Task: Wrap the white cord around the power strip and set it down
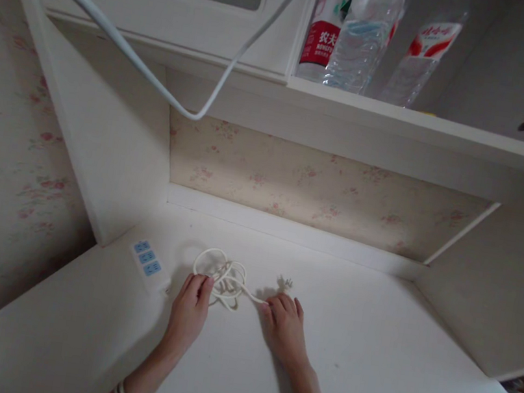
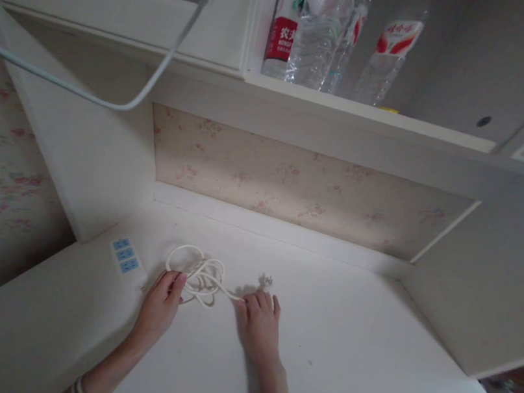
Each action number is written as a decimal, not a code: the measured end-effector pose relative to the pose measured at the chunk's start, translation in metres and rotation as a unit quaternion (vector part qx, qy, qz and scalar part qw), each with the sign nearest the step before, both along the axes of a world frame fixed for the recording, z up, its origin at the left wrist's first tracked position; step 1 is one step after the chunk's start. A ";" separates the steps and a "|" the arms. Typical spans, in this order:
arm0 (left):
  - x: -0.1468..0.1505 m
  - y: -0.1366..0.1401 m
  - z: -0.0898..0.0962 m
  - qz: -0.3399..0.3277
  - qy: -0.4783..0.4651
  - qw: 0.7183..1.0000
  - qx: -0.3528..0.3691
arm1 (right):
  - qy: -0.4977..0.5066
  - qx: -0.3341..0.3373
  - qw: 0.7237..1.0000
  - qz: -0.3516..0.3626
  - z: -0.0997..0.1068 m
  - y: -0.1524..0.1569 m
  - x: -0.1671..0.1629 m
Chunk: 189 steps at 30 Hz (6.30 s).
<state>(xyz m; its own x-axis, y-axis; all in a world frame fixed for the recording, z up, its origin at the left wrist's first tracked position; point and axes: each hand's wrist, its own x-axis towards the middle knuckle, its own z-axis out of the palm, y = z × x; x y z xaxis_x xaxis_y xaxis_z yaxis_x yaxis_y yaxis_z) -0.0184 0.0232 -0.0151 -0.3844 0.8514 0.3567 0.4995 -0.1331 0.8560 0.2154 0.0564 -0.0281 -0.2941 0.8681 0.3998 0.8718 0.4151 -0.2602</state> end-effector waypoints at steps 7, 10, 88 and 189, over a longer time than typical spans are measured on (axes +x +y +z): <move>0.010 -0.006 0.005 -0.075 -0.084 0.994 0.008 | 0.057 0.064 0.996 -0.012 -0.005 0.003 -0.007; 0.013 -0.007 0.006 -0.097 -0.066 0.993 0.004 | 0.066 0.070 0.995 -0.021 -0.002 0.000 -0.010; 0.024 -0.011 0.016 -0.205 -0.045 0.978 -0.006 | 0.536 -0.271 0.796 0.070 0.015 -0.022 -0.058; -0.003 0.015 -0.009 0.063 -0.509 0.858 -0.009 | 0.736 -0.460 0.386 0.313 0.034 -0.031 0.045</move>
<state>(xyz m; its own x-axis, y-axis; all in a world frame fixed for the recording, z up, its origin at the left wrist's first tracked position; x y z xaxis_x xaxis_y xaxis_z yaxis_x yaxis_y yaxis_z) -0.0216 0.0379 -0.0243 -0.5783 0.7823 -0.2314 -0.4998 -0.1156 0.8584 0.2600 0.0258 0.0055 -0.6024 0.7857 0.1409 -0.6983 -0.4332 -0.5698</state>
